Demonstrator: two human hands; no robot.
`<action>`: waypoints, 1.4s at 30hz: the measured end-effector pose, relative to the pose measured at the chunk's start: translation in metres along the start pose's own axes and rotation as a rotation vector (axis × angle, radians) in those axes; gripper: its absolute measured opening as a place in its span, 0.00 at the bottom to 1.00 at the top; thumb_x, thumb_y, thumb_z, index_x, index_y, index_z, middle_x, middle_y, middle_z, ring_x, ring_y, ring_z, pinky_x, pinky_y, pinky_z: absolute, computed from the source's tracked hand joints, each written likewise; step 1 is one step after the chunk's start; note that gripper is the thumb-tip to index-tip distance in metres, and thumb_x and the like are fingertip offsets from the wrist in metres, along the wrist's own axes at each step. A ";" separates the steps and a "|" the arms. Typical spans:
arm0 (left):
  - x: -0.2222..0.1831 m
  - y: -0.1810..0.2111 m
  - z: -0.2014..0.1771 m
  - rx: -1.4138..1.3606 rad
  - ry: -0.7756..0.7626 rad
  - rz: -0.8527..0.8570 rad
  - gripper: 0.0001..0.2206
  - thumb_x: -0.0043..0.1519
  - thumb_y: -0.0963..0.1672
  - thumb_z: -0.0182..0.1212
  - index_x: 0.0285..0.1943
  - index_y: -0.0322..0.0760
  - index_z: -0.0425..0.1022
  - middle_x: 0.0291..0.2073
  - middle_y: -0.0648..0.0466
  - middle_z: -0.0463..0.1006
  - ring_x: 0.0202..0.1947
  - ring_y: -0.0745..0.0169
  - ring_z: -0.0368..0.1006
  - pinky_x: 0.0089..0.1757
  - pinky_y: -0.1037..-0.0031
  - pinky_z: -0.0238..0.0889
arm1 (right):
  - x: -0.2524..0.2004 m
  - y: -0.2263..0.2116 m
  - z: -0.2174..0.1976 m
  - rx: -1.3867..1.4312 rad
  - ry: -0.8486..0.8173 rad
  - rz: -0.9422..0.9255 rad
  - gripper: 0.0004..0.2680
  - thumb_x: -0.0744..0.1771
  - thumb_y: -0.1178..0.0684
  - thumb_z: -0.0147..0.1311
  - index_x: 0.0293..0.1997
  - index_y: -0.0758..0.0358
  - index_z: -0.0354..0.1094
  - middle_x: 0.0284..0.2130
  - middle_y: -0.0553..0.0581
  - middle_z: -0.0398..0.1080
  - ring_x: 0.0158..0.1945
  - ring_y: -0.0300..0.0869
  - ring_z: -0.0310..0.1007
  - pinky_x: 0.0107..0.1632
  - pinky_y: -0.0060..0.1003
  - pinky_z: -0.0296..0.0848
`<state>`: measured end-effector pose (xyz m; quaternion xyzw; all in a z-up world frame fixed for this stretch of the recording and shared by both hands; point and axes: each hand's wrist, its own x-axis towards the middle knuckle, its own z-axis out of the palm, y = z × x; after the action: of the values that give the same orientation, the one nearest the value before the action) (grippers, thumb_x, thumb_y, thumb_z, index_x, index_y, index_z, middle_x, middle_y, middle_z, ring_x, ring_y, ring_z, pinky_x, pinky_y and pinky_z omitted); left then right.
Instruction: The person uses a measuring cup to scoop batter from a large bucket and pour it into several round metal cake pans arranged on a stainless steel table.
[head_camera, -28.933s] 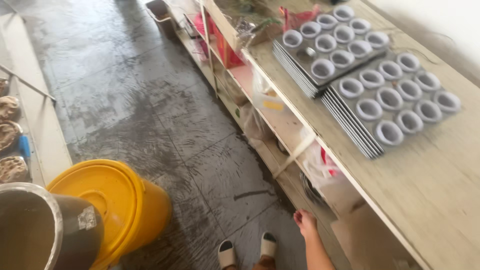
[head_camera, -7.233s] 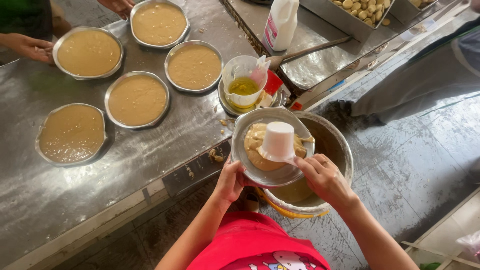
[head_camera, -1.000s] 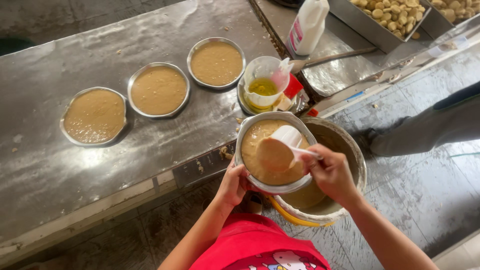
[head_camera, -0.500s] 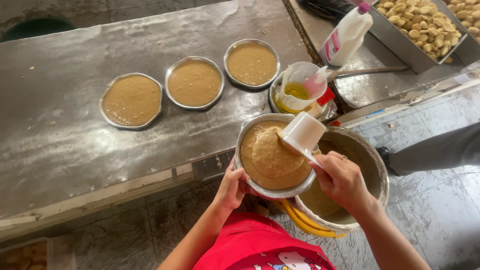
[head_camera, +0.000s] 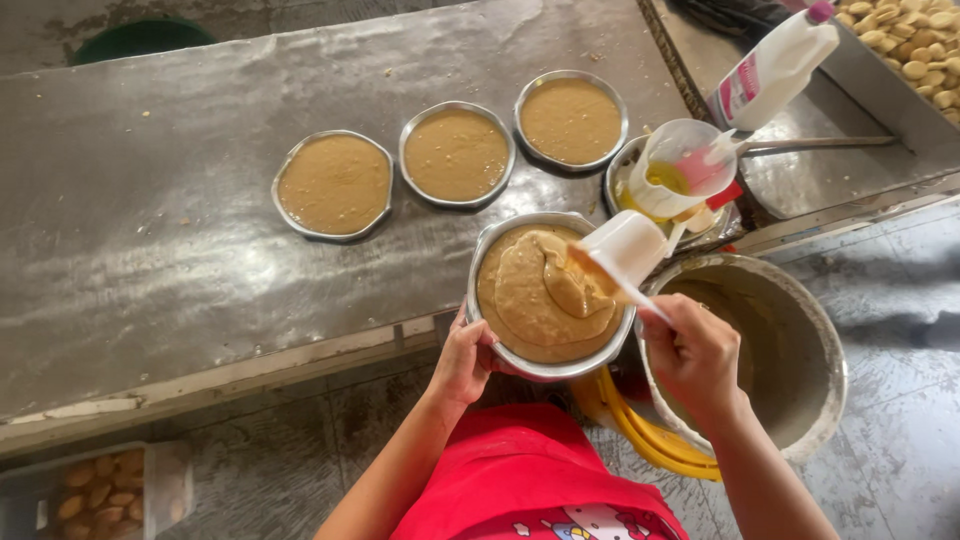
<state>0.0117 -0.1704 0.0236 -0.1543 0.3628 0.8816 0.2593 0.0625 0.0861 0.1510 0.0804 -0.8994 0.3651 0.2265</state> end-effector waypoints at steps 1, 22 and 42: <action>0.000 0.003 -0.006 -0.002 -0.001 0.011 0.36 0.49 0.36 0.45 0.74 0.39 0.55 0.41 0.46 0.75 0.24 0.56 0.77 0.22 0.65 0.76 | 0.001 0.000 0.007 0.040 0.016 0.114 0.01 0.68 0.61 0.56 0.40 0.67 0.73 0.21 0.54 0.70 0.21 0.38 0.67 0.26 0.34 0.64; 0.034 0.047 -0.064 -0.079 0.120 0.159 0.37 0.48 0.36 0.45 0.74 0.40 0.57 0.48 0.46 0.76 0.30 0.56 0.79 0.24 0.63 0.78 | 0.106 0.082 0.125 1.283 -0.079 0.829 0.09 0.73 0.53 0.47 0.34 0.60 0.60 0.19 0.52 0.64 0.21 0.36 0.56 0.27 0.32 0.56; 0.091 0.078 -0.078 -0.166 0.227 0.204 0.36 0.49 0.36 0.45 0.73 0.43 0.57 0.47 0.46 0.75 0.33 0.51 0.79 0.25 0.55 0.79 | 0.178 0.115 0.158 1.441 -0.143 0.767 0.08 0.74 0.55 0.46 0.36 0.62 0.61 0.21 0.51 0.64 0.22 0.35 0.55 0.28 0.32 0.56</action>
<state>-0.1002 -0.2419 -0.0284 -0.2360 0.3294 0.9073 0.1122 -0.1855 0.0632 0.0628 -0.0839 -0.4211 0.8996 -0.0792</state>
